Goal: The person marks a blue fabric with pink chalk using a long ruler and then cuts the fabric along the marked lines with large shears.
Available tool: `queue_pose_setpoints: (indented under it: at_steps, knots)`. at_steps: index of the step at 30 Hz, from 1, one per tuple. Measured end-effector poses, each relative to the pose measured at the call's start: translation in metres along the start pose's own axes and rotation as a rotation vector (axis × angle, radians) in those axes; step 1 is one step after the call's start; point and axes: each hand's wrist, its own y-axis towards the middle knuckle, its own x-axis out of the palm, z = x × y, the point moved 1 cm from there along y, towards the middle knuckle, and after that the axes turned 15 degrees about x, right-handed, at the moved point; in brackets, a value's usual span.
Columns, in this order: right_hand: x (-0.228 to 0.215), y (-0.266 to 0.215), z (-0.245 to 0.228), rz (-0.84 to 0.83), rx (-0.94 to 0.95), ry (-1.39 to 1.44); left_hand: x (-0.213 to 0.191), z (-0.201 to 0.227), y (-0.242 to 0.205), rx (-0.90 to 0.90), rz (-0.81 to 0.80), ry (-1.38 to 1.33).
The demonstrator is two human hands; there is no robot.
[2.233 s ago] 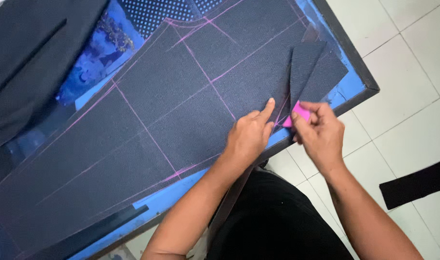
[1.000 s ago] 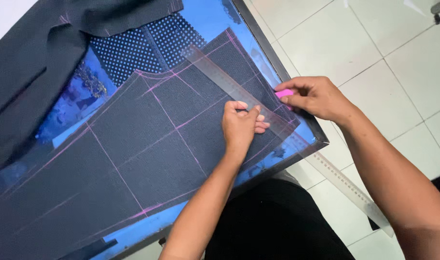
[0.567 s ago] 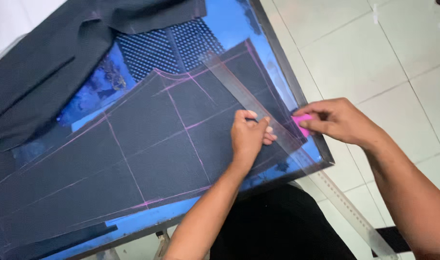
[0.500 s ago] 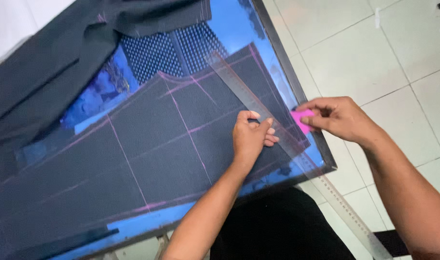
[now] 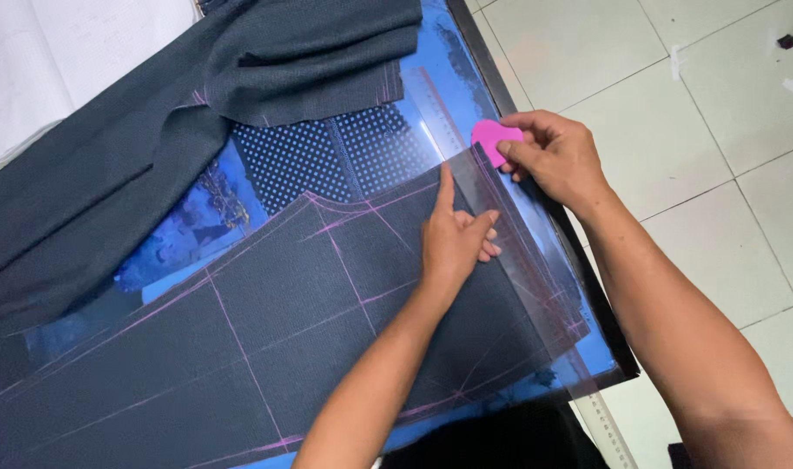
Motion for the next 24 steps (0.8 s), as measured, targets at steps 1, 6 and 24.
queue_pose_setpoints:
  at_steps: [1,6,24]
  knots:
    - [0.003,0.002,-0.005,0.009,-0.025,-0.018,0.0,-0.001,0.001,0.002,0.005,0.007]
    - [0.005,0.022,-0.009,0.027,-0.07,-0.07,0.003,0.0,0.002,-0.008,0.009,0.037]
    - [-0.039,-0.066,-0.011,-0.01,-0.15,-0.524,0.009,0.023,-0.002,-0.05,0.075,0.183]
